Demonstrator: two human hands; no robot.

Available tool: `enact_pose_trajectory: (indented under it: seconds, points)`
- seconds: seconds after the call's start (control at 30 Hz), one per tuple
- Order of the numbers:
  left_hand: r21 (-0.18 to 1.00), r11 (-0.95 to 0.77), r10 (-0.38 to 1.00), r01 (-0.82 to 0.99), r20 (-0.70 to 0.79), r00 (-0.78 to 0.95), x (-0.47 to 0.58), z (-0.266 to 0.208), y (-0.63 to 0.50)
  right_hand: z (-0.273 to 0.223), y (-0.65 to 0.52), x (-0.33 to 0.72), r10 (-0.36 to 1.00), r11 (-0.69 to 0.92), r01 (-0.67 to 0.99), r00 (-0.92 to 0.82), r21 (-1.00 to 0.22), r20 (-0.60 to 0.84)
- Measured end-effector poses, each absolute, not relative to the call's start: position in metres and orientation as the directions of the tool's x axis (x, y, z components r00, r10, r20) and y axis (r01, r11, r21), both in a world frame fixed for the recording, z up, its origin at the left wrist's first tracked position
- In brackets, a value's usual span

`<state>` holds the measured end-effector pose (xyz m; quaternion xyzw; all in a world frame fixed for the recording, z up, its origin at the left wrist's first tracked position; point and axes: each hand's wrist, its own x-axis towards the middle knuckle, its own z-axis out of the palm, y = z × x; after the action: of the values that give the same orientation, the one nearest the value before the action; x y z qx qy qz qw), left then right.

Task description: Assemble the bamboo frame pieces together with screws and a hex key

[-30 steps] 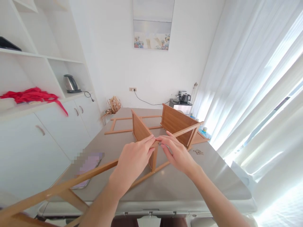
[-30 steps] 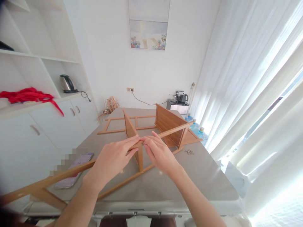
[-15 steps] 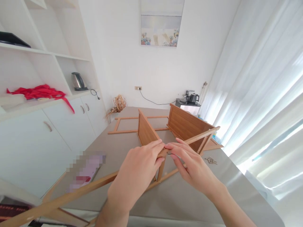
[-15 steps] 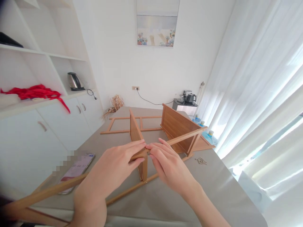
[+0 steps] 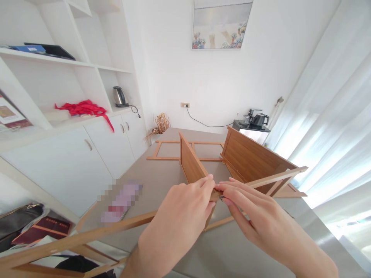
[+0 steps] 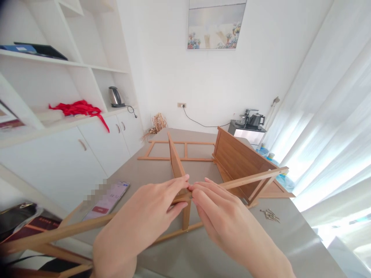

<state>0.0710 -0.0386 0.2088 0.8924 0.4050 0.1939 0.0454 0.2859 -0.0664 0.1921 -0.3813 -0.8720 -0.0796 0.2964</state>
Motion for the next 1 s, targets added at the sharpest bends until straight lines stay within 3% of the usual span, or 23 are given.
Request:
enact_pose_trajectory:
  seconds: [0.37,0.6,0.8,1.0]
  points:
    - [0.274,-0.579,0.814,0.768,0.236,0.530,0.081,0.205,-0.022,0.203,-0.062,0.290,0.690,0.655,0.729,-0.470,-0.199,0.550]
    - [0.169,-0.579,0.810,0.798,0.235,0.538,0.085,0.198,-0.011,0.201,-0.055,0.301,0.658,0.690,0.692,-0.477,-0.214,0.583]
    - [0.129,-0.620,0.770,0.774,0.287,0.570,0.083,0.201,-0.013,0.202,-0.056,0.329,0.601,0.720,0.644,-0.393,-0.258,0.695]
    - [0.150,-0.623,0.773,0.767,0.268,0.575,0.081,0.203,-0.016,0.197,-0.056,0.333,0.680,0.657,0.708,-0.408,-0.259,0.609]
